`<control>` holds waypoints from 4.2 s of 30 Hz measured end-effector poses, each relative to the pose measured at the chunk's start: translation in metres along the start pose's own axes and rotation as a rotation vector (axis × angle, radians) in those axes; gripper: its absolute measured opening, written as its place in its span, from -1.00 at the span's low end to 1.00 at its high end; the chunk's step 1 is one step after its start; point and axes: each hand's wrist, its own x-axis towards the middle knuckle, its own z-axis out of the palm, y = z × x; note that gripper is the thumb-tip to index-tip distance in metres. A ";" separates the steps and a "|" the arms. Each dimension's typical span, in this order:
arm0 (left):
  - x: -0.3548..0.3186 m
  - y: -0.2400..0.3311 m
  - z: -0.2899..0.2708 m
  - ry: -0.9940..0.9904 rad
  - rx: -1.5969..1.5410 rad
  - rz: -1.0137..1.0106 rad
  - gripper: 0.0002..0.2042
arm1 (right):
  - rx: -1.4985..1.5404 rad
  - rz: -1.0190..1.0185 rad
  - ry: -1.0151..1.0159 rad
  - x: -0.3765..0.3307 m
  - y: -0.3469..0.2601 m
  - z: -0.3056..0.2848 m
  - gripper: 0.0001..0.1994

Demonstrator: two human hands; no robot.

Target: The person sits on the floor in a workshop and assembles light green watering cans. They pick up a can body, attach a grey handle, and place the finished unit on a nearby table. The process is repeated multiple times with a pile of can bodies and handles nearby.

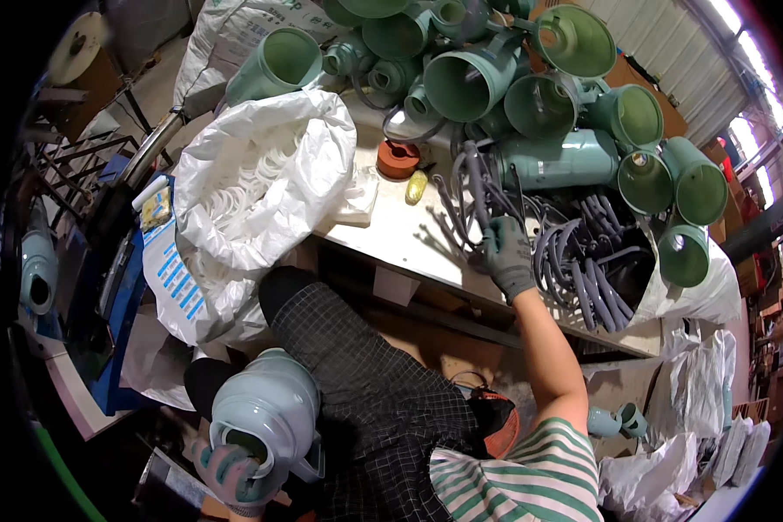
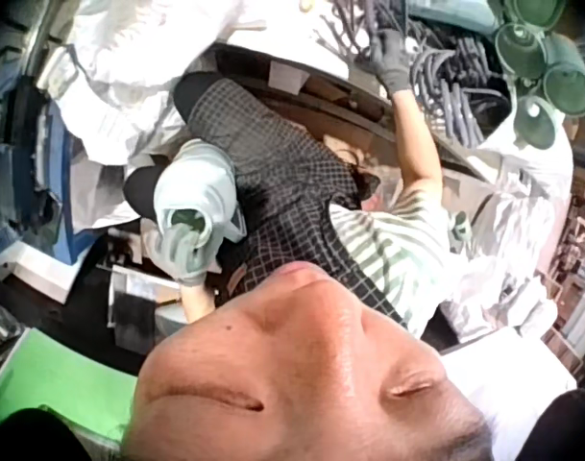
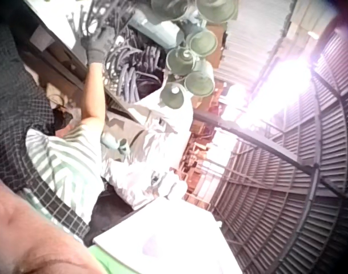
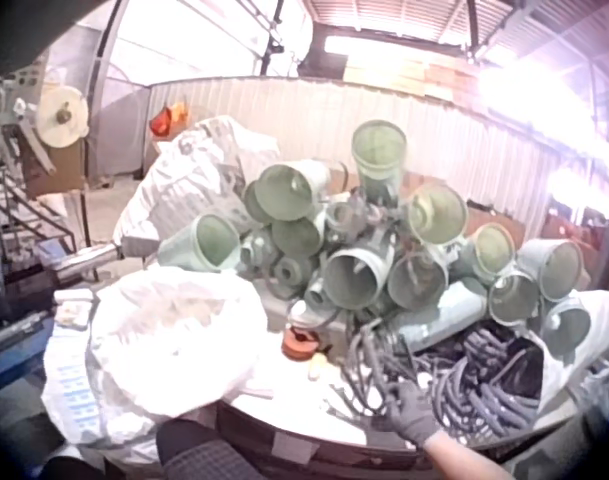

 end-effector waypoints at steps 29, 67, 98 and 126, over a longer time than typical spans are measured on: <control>0.134 -0.052 0.004 0.047 -0.019 0.076 -0.35 | 0.540 -1.339 -0.076 0.005 -0.343 -0.050 -0.75; 0.102 -0.010 0.028 0.250 -1.317 0.016 -0.70 | 1.489 -0.793 -0.997 -0.089 -0.306 0.025 -0.51; 0.099 -0.011 0.036 0.490 -1.396 -0.105 -0.76 | 1.409 -0.917 -0.852 -0.064 -0.359 0.002 -0.45; 0.047 0.046 -0.021 -0.163 -0.733 -0.647 -0.57 | 1.816 0.390 -0.977 -0.070 -0.367 0.002 -0.52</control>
